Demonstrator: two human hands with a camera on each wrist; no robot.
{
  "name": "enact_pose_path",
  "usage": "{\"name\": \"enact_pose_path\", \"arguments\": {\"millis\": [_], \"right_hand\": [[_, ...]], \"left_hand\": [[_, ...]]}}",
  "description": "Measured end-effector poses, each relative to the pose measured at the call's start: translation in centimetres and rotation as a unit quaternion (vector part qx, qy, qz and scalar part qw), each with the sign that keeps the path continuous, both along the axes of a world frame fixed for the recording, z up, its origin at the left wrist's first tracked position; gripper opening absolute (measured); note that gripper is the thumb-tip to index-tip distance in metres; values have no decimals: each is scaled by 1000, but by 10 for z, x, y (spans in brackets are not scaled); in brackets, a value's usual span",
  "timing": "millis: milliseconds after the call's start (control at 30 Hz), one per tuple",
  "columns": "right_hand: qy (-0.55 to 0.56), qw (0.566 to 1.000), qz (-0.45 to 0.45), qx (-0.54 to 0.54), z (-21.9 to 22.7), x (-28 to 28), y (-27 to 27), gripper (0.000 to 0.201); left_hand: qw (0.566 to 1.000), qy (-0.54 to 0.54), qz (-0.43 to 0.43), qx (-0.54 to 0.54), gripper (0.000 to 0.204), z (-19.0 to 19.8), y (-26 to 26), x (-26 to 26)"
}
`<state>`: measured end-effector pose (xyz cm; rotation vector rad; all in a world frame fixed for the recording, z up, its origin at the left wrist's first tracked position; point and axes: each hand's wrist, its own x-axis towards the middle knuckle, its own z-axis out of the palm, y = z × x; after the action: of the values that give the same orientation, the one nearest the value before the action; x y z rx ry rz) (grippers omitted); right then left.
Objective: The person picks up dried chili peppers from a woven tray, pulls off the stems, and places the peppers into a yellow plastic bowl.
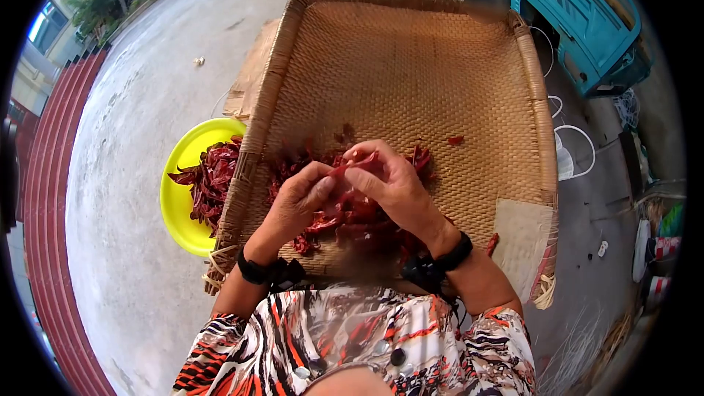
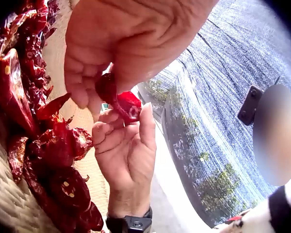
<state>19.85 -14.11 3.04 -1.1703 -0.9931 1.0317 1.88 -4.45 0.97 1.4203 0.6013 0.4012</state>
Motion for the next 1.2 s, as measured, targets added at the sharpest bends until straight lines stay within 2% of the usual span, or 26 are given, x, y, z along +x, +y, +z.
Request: {"name": "enact_pose_path", "arguments": {"millis": [33, 100, 133, 300, 500, 600, 667, 767, 800, 867, 933, 967, 1067, 1133, 1200], "right_hand": [[-34, 999, -14, -17, 2, 1, 0, 25], [45, 998, -24, -28, 0, 2, 0, 24], [85, 995, -28, -33, -2, 2, 1, 23], [79, 994, 30, -75, -7, 1, 1, 24], [88, 994, 18, -66, -1, 12, -1, 37], [107, 992, 40, -62, -8, 24, -2, 38], [92, 993, 14, -69, -7, 28, -2, 36], [85, 993, -28, -73, -10, 35, -2, 33], [85, 993, -43, -73, -12, 39, -2, 32], [117, 991, -39, -57, -16, 45, -2, 34], [131, 989, -50, -51, -15, 45, -3, 36], [124, 989, -69, -51, -12, 40, -2, 34], [96, 993, -46, -50, -16, 41, -2, 28], [73, 995, -11, -73, -10, 37, -5, 24], [48, 995, 20, -90, -4, 28, -6, 21]], "left_hand": [[1000, -9, 1, -23, 20, 3, 2, -2], [997, -54, 19, -52, 21, 6, 0, -1], [996, -66, -1, -58, 21, 6, 1, -2], [986, -133, -71, -75, 16, 5, 4, -7], [985, -116, 44, -118, 14, 0, 10, -4], [985, -123, 101, -71, 11, -1, 13, -5], [967, -196, 125, -104, 12, 0, 17, -9], [875, -387, 190, -221, 20, 16, 21, -15], [819, -515, 111, -227, 38, -11, 43, -22], [742, -599, 104, -283, 56, 4, 54, -36], [634, -629, 207, -399, 66, 3, 66, -45], [661, -581, 275, -388, 61, 3, 69, -47], [790, -477, 185, -338, 52, -25, 66, -46], [911, -278, 205, -224, 27, -10, 46, -24], [980, -103, 140, -100, 22, 9, 20, -11]]}}
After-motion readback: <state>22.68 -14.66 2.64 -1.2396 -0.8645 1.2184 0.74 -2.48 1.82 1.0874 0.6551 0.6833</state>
